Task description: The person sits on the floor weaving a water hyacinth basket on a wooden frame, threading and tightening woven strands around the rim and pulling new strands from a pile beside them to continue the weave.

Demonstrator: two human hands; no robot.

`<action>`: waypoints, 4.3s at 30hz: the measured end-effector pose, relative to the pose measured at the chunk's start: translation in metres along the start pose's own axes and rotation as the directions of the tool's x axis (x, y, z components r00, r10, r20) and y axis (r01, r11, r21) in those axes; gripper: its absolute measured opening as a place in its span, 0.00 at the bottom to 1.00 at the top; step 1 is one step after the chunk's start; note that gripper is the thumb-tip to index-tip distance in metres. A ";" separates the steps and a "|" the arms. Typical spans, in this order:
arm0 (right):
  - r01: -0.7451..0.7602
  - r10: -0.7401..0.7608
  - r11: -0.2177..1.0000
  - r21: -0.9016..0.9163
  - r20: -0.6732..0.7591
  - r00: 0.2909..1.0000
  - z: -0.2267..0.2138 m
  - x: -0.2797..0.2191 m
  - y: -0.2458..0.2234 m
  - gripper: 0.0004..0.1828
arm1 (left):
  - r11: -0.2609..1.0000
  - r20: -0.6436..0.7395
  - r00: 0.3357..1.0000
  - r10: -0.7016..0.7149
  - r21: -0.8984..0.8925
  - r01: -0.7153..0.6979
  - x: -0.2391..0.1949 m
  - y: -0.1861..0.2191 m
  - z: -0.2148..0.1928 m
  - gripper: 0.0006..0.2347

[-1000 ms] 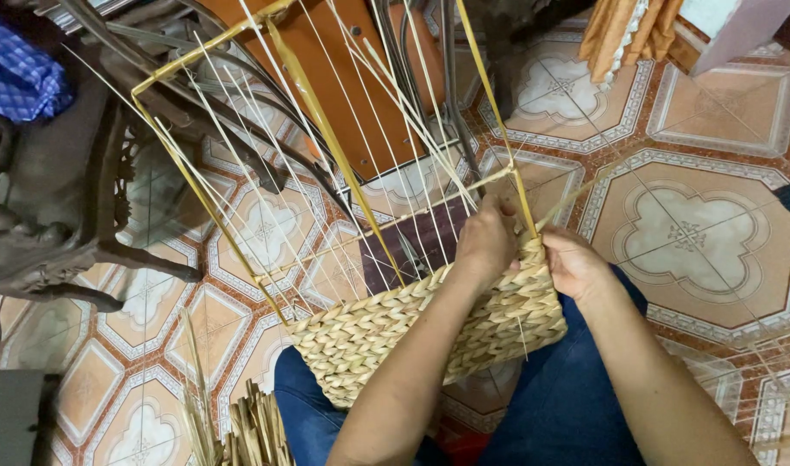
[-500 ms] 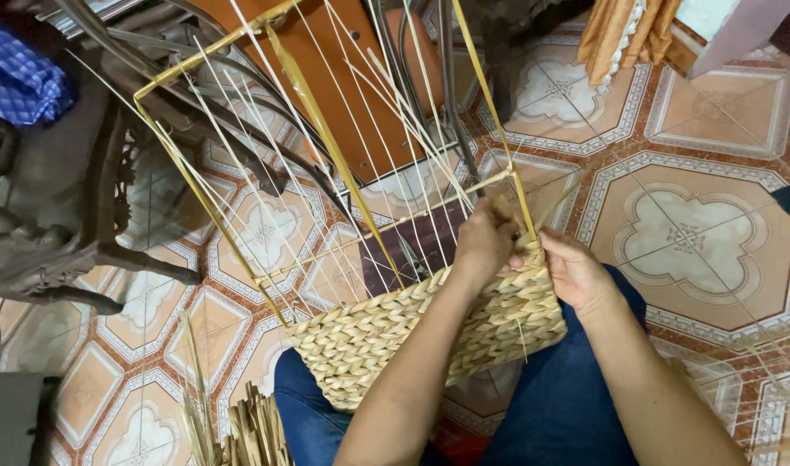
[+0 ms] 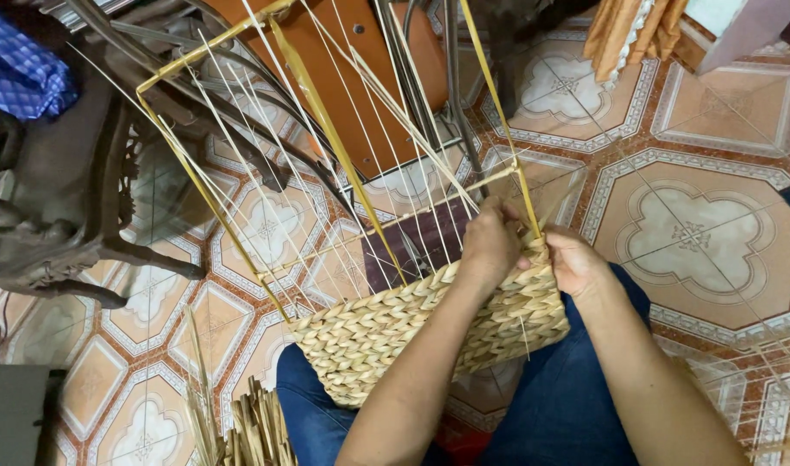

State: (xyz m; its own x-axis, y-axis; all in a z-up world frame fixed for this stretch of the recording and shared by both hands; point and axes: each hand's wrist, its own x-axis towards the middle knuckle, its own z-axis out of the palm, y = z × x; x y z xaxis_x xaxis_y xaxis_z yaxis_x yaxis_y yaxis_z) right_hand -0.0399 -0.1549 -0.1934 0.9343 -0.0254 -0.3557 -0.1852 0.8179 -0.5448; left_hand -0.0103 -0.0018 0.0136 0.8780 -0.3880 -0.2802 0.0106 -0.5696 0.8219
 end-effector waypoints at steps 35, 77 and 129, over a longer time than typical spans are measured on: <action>0.552 -0.548 0.831 -0.069 0.064 0.834 0.037 -0.039 0.014 0.06 | 0.178 0.431 0.878 0.208 0.866 -0.468 0.018 0.009 -0.010 0.16; 0.616 -0.590 0.755 -0.224 0.176 0.788 0.033 -0.049 0.011 0.12 | 0.050 0.640 0.766 -0.052 0.768 -0.638 -0.173 0.031 -0.040 0.22; 0.544 -0.712 -0.003 -0.839 0.384 0.588 0.113 -0.068 -0.015 0.05 | 0.990 0.004 1.000 -0.002 -0.143 0.002 -0.083 -0.113 -0.080 0.14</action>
State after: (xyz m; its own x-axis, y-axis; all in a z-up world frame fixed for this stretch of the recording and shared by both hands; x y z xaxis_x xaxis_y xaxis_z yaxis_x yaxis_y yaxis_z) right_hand -0.0665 -0.1008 -0.0749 0.7978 -0.3769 0.4706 0.2532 -0.4989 -0.8288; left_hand -0.0463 0.1524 -0.0160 0.8761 -0.3900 -0.2835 0.0806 -0.4612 0.8836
